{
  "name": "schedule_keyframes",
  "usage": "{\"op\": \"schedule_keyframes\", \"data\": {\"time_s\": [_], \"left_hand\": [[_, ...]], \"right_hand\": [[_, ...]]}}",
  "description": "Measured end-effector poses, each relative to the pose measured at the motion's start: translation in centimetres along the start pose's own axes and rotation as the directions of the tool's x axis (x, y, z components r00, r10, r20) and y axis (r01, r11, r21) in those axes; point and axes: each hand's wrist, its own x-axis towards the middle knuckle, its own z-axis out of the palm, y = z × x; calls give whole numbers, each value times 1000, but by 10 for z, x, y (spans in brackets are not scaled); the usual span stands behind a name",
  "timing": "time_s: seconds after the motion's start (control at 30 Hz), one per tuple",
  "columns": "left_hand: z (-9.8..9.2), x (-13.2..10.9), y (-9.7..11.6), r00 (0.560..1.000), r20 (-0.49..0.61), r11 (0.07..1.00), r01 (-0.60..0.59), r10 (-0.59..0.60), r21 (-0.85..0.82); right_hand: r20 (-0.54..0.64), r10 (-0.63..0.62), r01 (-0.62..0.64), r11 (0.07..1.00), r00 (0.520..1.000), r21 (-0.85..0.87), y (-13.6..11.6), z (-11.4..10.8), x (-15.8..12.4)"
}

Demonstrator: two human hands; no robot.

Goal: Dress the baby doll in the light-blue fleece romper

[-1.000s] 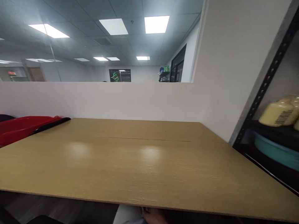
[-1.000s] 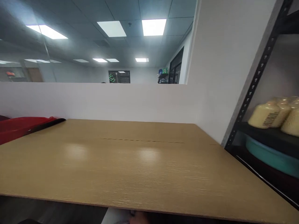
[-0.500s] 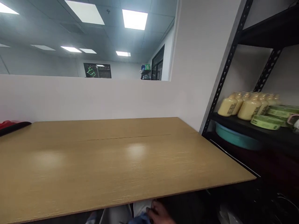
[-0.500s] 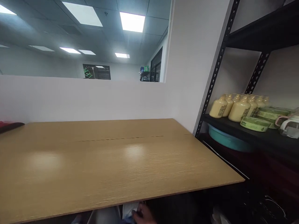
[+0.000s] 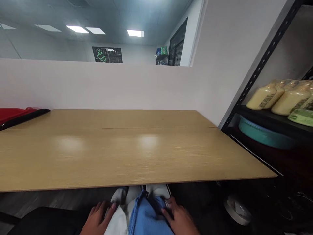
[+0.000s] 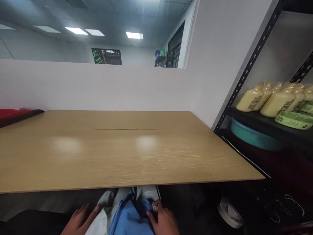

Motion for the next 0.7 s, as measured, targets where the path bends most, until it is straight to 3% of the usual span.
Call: {"op": "schedule_keyframes", "data": {"time_s": [0.07, 0.17, 0.23, 0.4, 0.53, 0.6, 0.7], "left_hand": [[2, 0, 14, 996, 82, 996, -28, 35, -87], [13, -3, 29, 956, 240, 973, -127, 171, -191], [21, -3, 33, 933, 277, 965, -179, 228, -193], [29, 0, 28, 931, 281, 964, -184, 233, -190], [26, -6, 28, 939, 275, 966, -153, 208, -208], [25, -8, 30, 942, 260, 963, -155, 212, -221], [27, -5, 31, 937, 226, 946, -213, 268, -243]], "right_hand": [[17, -22, 22, 1000, 1000, 3, -3, 5, 1], [31, -48, 48, 999, 998, -4, -4, 14, 5], [17, -35, 35, 999, 999, 8, -3, 21, 7], [12, -16, 15, 996, 1000, 89, 6, 24, 14], [8, -143, 138, 966, 990, 217, 21, 2, 24], [-34, -136, 140, 946, 990, 294, 34, -10, 29], [-73, -138, 152, 954, 988, 259, 57, -19, 36]]}}
